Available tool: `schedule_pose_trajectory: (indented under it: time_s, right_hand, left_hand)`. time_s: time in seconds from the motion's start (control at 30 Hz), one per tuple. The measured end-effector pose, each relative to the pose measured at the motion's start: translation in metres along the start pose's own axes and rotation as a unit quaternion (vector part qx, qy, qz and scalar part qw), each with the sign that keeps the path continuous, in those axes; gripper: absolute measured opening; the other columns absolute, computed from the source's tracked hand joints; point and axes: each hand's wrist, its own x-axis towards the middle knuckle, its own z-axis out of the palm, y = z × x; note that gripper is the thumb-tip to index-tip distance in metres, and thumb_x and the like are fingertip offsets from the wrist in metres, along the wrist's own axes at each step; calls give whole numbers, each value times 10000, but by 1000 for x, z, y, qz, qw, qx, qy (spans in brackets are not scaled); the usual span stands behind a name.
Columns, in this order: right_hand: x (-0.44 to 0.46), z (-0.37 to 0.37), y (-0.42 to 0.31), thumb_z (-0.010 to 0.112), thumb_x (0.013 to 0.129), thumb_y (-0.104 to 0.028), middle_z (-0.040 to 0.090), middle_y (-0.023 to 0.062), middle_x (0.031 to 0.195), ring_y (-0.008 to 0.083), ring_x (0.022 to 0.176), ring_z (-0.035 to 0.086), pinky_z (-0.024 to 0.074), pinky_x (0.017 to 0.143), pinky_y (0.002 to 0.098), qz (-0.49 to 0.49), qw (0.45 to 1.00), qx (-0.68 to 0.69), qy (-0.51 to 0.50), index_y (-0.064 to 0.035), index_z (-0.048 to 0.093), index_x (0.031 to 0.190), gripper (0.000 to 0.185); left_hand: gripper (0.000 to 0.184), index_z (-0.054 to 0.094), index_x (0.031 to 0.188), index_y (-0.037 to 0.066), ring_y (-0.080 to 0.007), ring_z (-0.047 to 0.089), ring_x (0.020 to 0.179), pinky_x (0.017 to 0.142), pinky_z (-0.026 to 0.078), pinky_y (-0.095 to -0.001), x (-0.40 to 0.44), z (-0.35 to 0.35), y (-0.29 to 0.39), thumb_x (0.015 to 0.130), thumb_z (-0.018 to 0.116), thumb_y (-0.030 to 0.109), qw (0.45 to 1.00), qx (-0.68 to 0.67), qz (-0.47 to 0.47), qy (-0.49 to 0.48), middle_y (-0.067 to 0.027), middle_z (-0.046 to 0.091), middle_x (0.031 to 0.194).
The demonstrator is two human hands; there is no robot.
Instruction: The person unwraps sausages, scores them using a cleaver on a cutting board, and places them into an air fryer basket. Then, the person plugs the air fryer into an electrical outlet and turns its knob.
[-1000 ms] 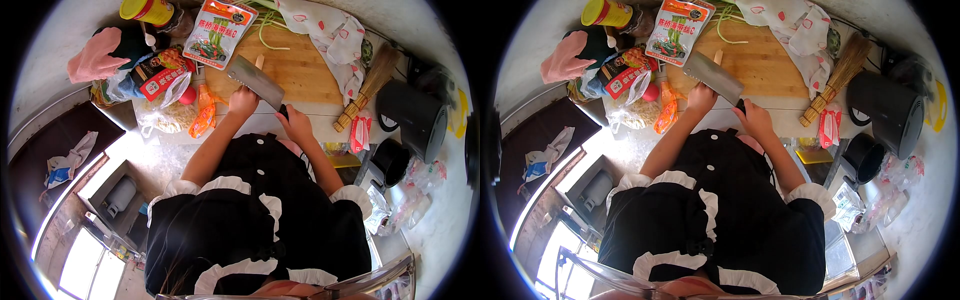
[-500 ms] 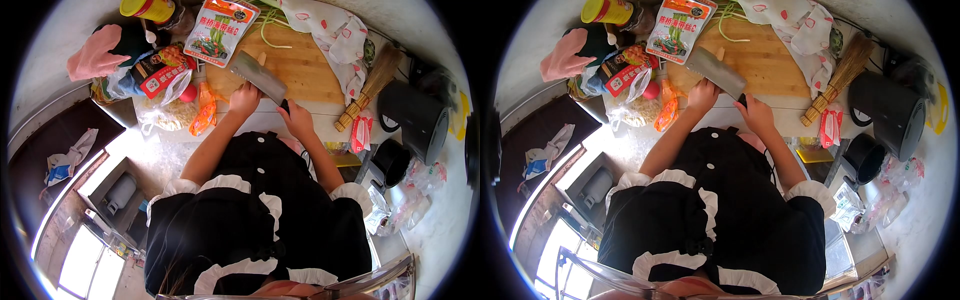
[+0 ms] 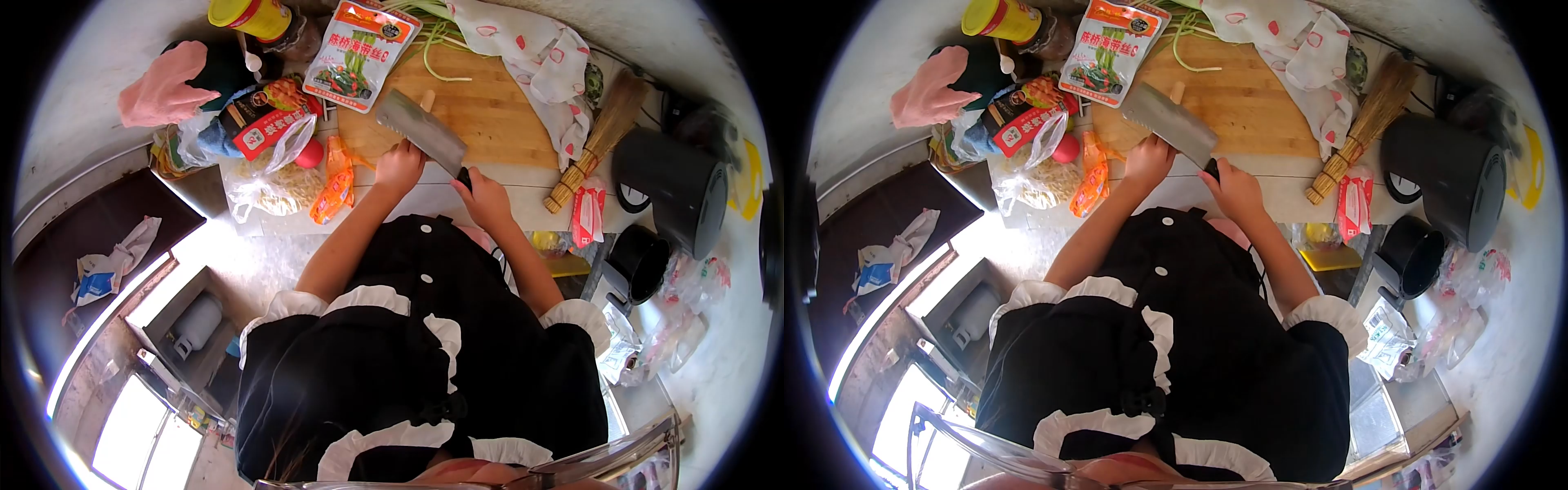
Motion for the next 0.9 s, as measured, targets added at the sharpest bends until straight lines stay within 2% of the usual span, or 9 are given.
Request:
schedule_pose_trajectory:
  time_s: [0.17,0.37,0.67,0.9]
  right_hand:
    - [-9,-1,-4,518,896,-471,621,210,749,400,693,609,476,603,477,-2,1000,-3,-17,-16,502,899,455]
    - [-14,4,-4,510,901,-474,623,212,754,399,692,612,478,606,476,0,1000,-4,-13,-17,505,913,457]
    - [-13,7,-2,512,905,-461,622,209,746,394,678,614,482,586,463,-22,1000,-3,0,-19,497,922,442]
    - [-6,6,1,515,900,-469,623,206,745,399,665,612,479,573,471,-25,1000,-12,8,-18,495,910,451]
  left_hand:
    - [199,660,880,50,-337,647,700,608,539,-442,0,-1,-3,796,616,225,998,3,-6,-55,-170,649,818]
    - [187,663,869,57,-334,647,693,604,538,-439,-3,2,-4,788,612,218,1000,3,2,-18,-175,646,805]
    - [243,630,919,34,-337,646,661,570,538,-432,-10,-1,-1,826,599,256,1000,17,-6,-15,-181,635,811]
    - [225,603,890,17,-335,642,635,557,538,-433,-11,0,0,823,598,231,1000,10,4,-4,-177,624,823]
